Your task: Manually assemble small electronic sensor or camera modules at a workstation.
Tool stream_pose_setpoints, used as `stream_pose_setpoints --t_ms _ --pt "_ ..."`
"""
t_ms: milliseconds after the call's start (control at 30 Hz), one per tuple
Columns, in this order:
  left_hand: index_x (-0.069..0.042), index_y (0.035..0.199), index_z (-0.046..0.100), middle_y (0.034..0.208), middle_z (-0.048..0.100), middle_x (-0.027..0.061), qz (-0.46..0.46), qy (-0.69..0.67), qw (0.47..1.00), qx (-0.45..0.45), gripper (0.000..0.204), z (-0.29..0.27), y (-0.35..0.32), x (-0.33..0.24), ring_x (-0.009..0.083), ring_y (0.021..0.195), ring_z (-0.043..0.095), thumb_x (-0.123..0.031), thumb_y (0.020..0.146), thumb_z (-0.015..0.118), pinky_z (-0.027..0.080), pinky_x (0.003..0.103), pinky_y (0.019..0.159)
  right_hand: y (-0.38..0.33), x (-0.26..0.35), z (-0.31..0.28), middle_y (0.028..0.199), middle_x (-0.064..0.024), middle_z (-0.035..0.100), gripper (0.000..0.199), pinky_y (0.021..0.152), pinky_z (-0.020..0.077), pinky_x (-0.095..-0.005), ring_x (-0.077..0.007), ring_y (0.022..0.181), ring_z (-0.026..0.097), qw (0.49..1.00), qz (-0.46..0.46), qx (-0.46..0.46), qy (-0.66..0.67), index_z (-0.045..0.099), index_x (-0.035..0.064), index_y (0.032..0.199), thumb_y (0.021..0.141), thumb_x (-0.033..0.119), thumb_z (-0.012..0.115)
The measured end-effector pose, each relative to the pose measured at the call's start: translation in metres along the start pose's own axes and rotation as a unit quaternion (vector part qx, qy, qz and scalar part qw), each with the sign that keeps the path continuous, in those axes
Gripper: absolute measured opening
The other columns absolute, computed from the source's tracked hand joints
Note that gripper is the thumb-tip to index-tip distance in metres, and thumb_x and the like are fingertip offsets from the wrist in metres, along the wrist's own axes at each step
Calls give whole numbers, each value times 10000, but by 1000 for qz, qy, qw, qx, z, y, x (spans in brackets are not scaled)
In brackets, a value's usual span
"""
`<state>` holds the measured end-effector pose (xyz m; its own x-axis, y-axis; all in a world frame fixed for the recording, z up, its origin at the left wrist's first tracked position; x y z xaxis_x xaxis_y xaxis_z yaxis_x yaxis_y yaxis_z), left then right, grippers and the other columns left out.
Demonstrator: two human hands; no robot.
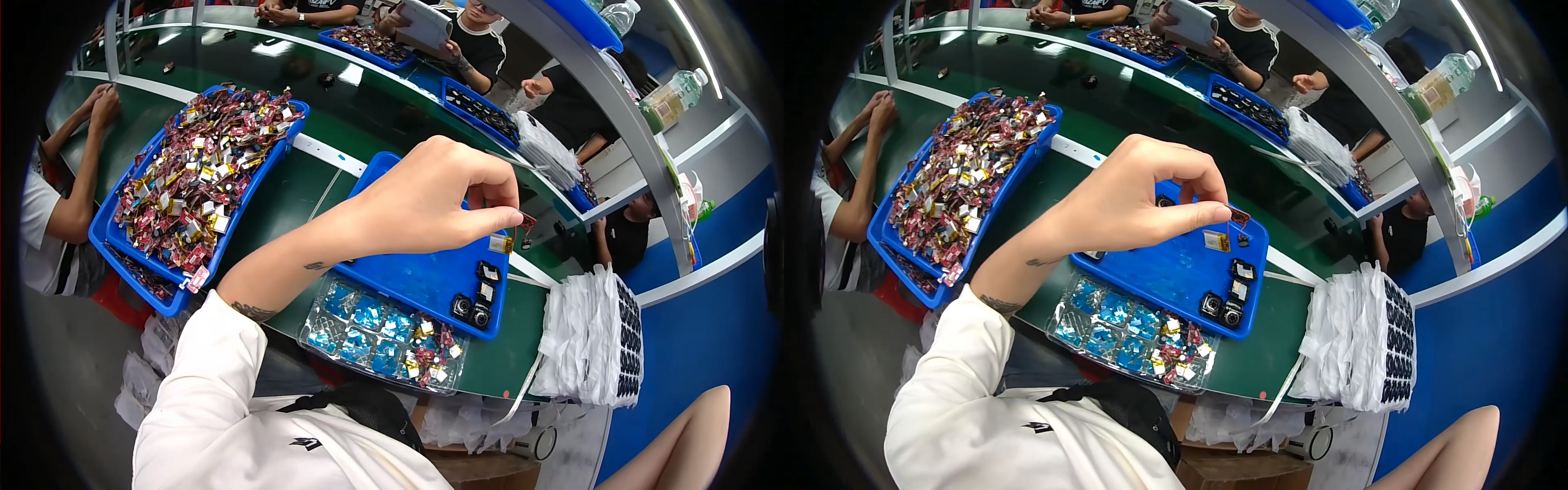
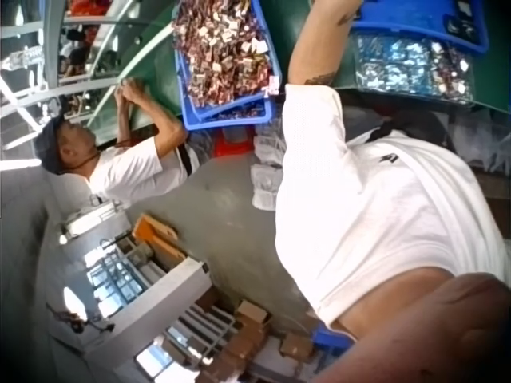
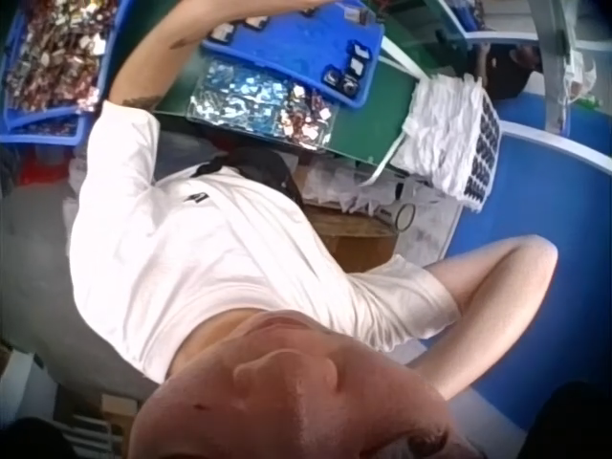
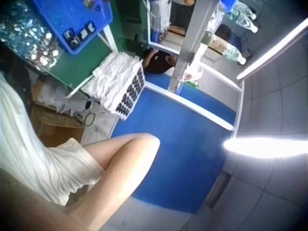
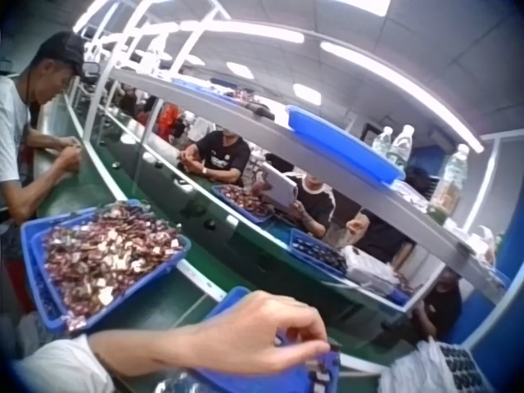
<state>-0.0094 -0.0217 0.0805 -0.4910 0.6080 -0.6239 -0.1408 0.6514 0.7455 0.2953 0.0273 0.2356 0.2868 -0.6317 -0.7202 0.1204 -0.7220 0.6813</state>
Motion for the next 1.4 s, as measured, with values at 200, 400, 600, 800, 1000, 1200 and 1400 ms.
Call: stream_pose_setpoints --t_ms 200,400,600,800,1000,1200,1400 --pt "-3 794 667 697 643 75 13 11 1000 7 101 3 3 -2 131 650 602 -90 771 714 456 254 602 -11 -15 0 1173 -70 605 355 966 394 -441 -247 1078 556 1000 2 17 -20 588 87 1167 873 284 600" --pt "-2 790 668 710 648 72 19 2 1000 -15 81 -1 0 -4 123 642 598 -64 765 712 452 248 582 -7 -31 -4 1167 -75 606 362 962 397 -438 -251 1071 559 997 -21 43 -54 587 80 1167 867 282 604" --pt "3 788 664 709 643 71 17 0 1000 -21 75 -5 2 -6 122 639 592 -55 770 710 446 250 577 -21 -52 0 1162 -79 607 369 957 400 -436 -255 1065 562 996 -26 44 -76 586 74 1166 861 280 608" --pt "5 798 663 718 647 70 23 -1 1000 -14 82 0 2 -5 125 654 607 -62 784 708 457 250 598 -78 -63 25 1157 -84 608 376 952 403 -433 -258 1058 565 997 23 3 -77 585 67 1165 854 278 612" --pt "7 803 663 719 650 68 10 16 1000 0 89 3 3 0 124 667 604 -68 787 709 463 252 615 -115 -70 25 1152 -88 609 384 948 406 -431 -262 1052 568 994 54 10 -97 584 60 1164 848 276 616" --pt "18 807 661 717 645 64 6 10 1000 1 108 2 3 -1 112 666 589 -81 801 703 462 242 616 -147 -75 25 1147 -93 610 391 943 409 -428 -266 1045 571 990 83 26 -112 583 54 1163 842 275 620" --pt "21 812 665 723 640 41 4 6 1000 -3 108 1 2 -2 88 672 583 -81 806 699 458 225 616 -169 -81 11 1142 -97 611 398 938 412 -425 -270 1039 574 985 100 54 -133 582 47 1162 836 273 624"
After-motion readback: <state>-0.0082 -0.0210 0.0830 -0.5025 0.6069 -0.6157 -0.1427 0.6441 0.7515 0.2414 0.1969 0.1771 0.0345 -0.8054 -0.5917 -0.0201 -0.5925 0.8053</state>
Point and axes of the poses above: each hand's wrist, its own y-axis towards the middle knuckle, its own z-axis out of the palm, x = y × z, the point moved 6 cm from there along y, towards the middle knuckle
